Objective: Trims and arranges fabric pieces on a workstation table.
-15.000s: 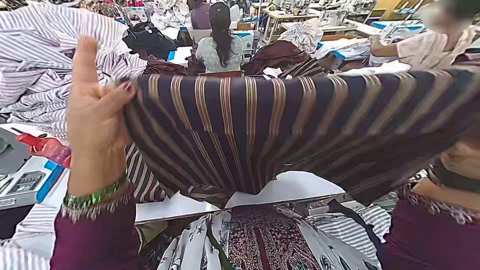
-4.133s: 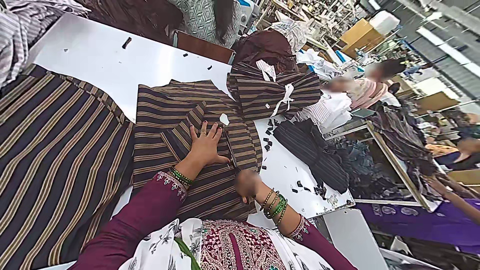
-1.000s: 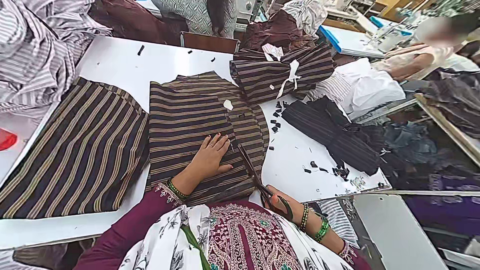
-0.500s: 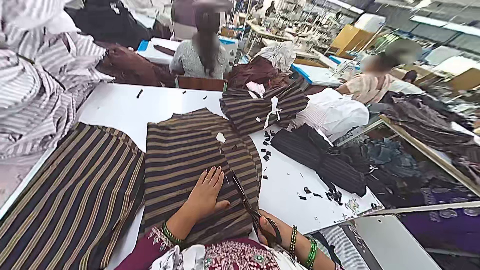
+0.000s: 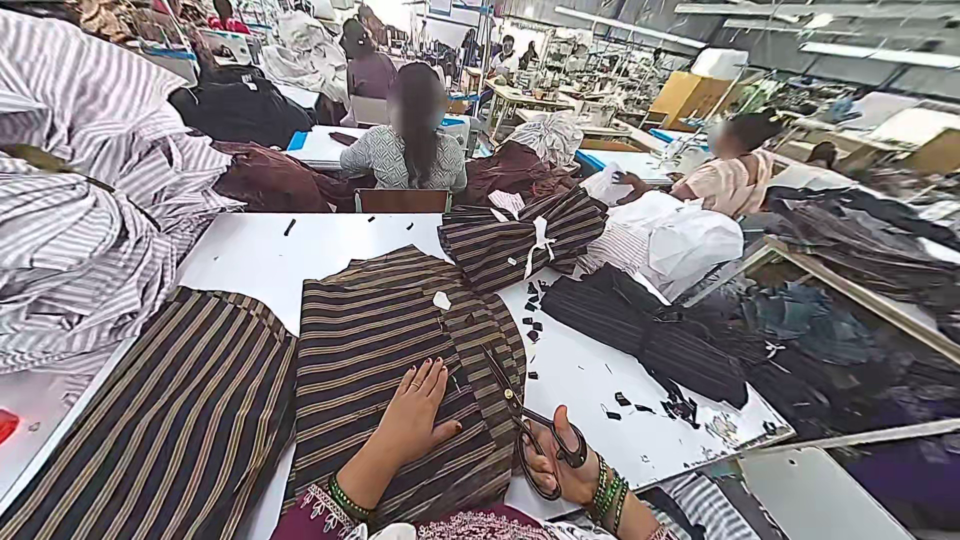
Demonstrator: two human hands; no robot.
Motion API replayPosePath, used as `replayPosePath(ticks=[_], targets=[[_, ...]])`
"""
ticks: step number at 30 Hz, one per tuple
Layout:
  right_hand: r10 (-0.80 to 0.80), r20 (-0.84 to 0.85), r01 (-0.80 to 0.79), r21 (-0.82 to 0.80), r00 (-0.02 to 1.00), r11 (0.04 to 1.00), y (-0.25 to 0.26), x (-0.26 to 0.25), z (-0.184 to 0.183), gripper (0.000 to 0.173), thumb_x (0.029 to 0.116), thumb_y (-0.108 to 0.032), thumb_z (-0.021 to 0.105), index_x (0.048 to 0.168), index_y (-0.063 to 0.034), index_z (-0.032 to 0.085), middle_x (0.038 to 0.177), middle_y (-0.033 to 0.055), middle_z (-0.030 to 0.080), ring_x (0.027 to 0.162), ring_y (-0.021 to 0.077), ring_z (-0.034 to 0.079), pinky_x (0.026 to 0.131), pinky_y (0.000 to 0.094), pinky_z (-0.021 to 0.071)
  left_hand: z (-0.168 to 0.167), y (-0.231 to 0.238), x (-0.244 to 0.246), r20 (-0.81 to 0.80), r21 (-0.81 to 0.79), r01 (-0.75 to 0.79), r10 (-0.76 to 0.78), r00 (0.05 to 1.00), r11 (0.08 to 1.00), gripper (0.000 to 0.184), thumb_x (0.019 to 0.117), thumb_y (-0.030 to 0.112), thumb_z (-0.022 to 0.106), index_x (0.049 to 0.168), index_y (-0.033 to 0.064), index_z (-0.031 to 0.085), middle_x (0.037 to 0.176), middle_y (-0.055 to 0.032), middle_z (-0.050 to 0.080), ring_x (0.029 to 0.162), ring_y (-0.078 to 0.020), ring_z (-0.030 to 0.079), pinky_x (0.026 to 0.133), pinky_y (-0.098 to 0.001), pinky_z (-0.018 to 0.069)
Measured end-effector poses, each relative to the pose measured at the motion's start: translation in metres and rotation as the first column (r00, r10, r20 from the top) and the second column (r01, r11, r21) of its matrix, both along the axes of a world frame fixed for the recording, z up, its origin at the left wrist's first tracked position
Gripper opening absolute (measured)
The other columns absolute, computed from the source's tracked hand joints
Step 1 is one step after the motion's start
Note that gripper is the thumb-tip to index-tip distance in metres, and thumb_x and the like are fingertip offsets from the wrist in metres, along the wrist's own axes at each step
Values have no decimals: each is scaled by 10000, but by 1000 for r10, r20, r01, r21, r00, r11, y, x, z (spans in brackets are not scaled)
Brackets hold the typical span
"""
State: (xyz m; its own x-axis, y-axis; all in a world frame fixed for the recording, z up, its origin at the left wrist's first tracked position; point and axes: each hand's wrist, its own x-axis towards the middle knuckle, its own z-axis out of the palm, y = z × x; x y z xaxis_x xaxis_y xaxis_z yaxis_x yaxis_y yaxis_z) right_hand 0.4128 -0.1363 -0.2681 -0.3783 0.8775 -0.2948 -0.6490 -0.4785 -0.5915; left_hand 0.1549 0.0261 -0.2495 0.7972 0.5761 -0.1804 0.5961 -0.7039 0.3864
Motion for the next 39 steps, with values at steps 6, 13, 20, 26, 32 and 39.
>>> replayPosePath(ticks=[6, 13, 20, 26, 32, 39], targets=[[-22, 160, 31, -52, 987, 998, 0, -8, 18, 896, 512, -960, 638, 924, -166, 583, 639, -47, 582, 530, 49, 606, 504, 178, 505, 2, 1, -1, 2, -13, -1, 1, 1000, 1000, 908, 1011, 601, 478, 1616, -18, 202, 1705, -181, 160, 1593, -317, 108, 1269, -522, 50], [-31, 203, 41, -45, 979, 998, -1, -10, 23, 891, 498, -948, 660, 912, -162, 595, 633, -42, 587, 533, 53, 617, 500, 181, 512, 3, -3, -3, 13, 32, -192, 192, 981, 981, 876, 1019, 585, 468, 1597, -37, 250, 1689, -208, 201, 1584, -337, 151, 1262, -539, 87], [-17, 108, 19, -21, 994, 1000, -1, -4, 15, 823, 572, -891, 691, 940, -158, 632, 657, -25, 616, 558, 75, 642, 529, 202, 538, 29, -4, -29, -229, -2, -414, 402, 886, 910, 1107, 939, 711, 522, 1610, -66, 107, 1690, -279, 68, 1582, -418, 41, 1245, -605, 32], [7, 68, -7, -6, 998, 1000, 1, -2, 4, 764, 616, -859, 706, 957, -178, 642, 636, -50, 587, 516, 53, 591, 509, 198, 513, 22, -13, -36, -154, -62, -166, 155, 976, 984, 1084, 919, 672, 595, 1594, -78, 197, 1677, -310, 77, 1566, -473, 67, 1235, -639, 90], [-43, 167, 50, -41, 985, 998, 0, -10, 22, 820, 549, -878, 703, 940, -161, 634, 620, -38, 592, 503, 59, 598, 491, 186, 499, 31, 1, -14, -154, -153, 48, -72, 985, 987, 997, 980, 584, 579, 1609, -58, 147, 1703, -247, 51, 1586, -400, 50, 1254, -589, 62], [-8, 27, 7, 60, 1000, 998, 0, 1, -5, 701, 659, -826, 697, 952, -189, 684, 663, -38, 620, 537, 61, 607, 515, 206, 519, 6, 18, -6, -8, -23, 56, -57, 998, 998, 729, 1084, 450, 422, 1610, -15, 227, 1709, -179, 146, 1593, -330, 99, 1264, -549, 53]])
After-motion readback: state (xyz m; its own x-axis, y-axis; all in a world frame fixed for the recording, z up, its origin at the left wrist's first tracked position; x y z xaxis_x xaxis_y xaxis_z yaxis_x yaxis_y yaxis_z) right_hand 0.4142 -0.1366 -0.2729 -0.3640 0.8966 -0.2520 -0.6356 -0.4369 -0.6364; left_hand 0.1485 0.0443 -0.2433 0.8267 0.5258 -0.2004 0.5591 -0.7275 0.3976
